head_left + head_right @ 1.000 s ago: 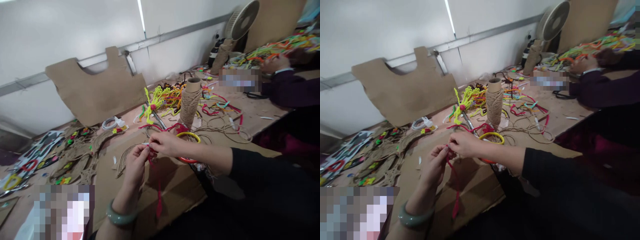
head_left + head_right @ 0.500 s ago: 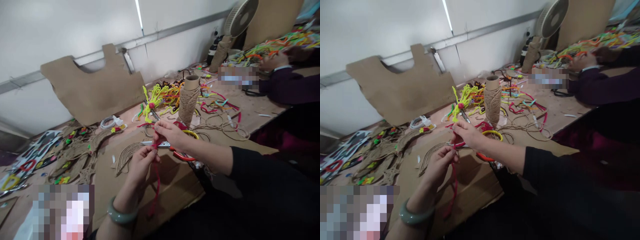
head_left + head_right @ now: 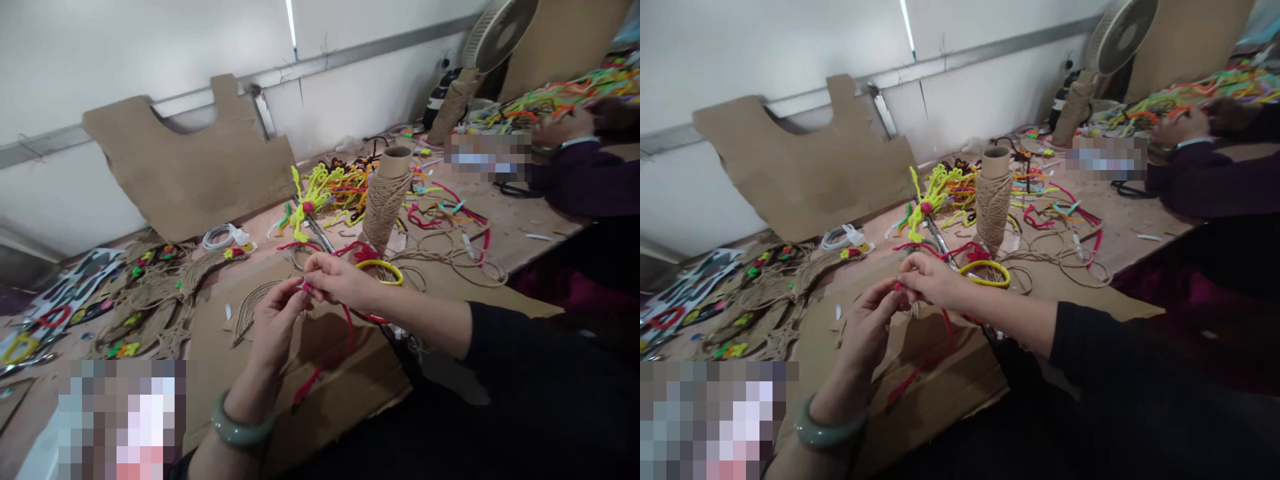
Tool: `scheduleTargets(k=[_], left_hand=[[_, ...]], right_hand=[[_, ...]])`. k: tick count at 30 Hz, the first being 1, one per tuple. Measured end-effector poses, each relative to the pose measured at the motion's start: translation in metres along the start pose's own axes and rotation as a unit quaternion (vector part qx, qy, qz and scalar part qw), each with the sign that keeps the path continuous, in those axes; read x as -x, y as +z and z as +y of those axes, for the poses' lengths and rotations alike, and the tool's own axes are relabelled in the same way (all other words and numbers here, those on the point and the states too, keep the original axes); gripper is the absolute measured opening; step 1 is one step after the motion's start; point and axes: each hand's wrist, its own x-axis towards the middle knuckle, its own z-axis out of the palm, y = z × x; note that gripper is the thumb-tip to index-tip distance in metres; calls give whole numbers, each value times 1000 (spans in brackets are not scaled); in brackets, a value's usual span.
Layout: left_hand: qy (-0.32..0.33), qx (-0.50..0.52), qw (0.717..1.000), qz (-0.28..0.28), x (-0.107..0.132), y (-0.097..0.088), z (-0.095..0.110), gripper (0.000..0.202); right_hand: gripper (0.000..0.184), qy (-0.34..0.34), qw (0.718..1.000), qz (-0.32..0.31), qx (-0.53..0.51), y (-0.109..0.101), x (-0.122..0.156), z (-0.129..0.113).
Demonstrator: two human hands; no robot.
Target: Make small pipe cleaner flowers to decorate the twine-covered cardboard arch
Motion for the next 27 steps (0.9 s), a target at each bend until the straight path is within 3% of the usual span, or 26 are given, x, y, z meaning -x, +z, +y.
scheduleTargets(k=[8,14,18,23,27], left_hand=[[54,-72,996,21,2,-4,-4,15],[-5,35,996,81,-2,-6,2,19],[-30,126,985,117,-9,-13,11,20],[-10,176,976,127,-12,-15,10,24],[-6,120,990,67,-5,-7,3,36]], right_hand=[[8,-11,999,14,42,7,-4,15],[15,-53,982,-54,173,-5,0,24],[19,-40,967,-52,246,-13,4,17],[14,17,979,-16,205,-11,7,10],[14,23,990,-1,140,-7,6,12]])
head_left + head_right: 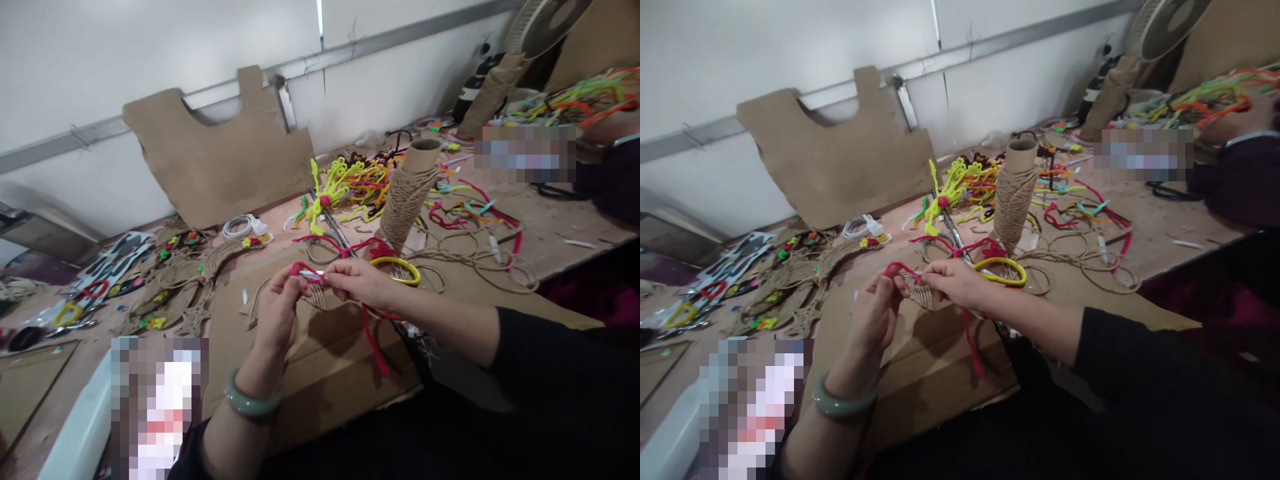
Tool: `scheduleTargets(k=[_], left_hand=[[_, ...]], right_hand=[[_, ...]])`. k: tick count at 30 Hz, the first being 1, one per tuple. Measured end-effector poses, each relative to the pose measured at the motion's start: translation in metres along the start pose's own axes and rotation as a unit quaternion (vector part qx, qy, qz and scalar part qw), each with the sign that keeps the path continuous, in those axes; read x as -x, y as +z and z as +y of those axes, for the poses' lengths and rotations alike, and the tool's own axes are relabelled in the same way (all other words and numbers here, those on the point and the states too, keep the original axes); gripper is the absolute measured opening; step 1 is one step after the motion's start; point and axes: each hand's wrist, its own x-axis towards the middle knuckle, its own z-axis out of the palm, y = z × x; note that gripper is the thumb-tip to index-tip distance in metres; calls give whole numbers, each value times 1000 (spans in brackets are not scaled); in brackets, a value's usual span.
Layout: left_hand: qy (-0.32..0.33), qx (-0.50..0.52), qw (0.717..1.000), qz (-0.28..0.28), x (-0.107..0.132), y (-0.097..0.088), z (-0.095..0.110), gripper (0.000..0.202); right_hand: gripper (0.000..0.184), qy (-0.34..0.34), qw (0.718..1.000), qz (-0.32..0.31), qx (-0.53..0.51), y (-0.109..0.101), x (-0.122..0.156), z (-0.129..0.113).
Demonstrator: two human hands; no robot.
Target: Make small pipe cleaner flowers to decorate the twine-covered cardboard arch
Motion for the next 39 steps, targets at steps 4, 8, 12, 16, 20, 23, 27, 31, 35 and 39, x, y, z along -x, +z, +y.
scheduleTargets(k=[4,8,12,16,20,23,27,31,35,39], left_hand=[[-3,-32,999,-42,3,1,-6,38],[19,14,1000,-1,-3,-4,-7,44],[33,7,999,32,-4,-5,-9,37],[-5,-84,996,-38,0,0,-9,31],[7,-65,998,1,-2,-1,-4,20],[24,7,996,85,-8,-5,3,21],[65,49,990,116,-14,-11,10,20],[88,69,984,135,-17,-15,13,18],[97,91,980,147,-21,-17,16,19],[114,105,977,144,-20,-14,14,24]], right_hand=[[15,0,999,-7,-49,2,-3,2],[16,17,998,11,-56,0,-3,0],[15,44,997,25,-61,-1,-1,-3],[17,33,998,-2,-46,3,-2,0],[22,10,999,-51,-13,2,-3,3],[19,16,997,-59,36,-9,1,1],[19,27,993,-40,108,-31,9,-2],[21,24,982,-36,182,-48,18,-6],[22,22,975,-4,219,-57,27,-11],[20,36,980,14,193,-53,28,-11]])
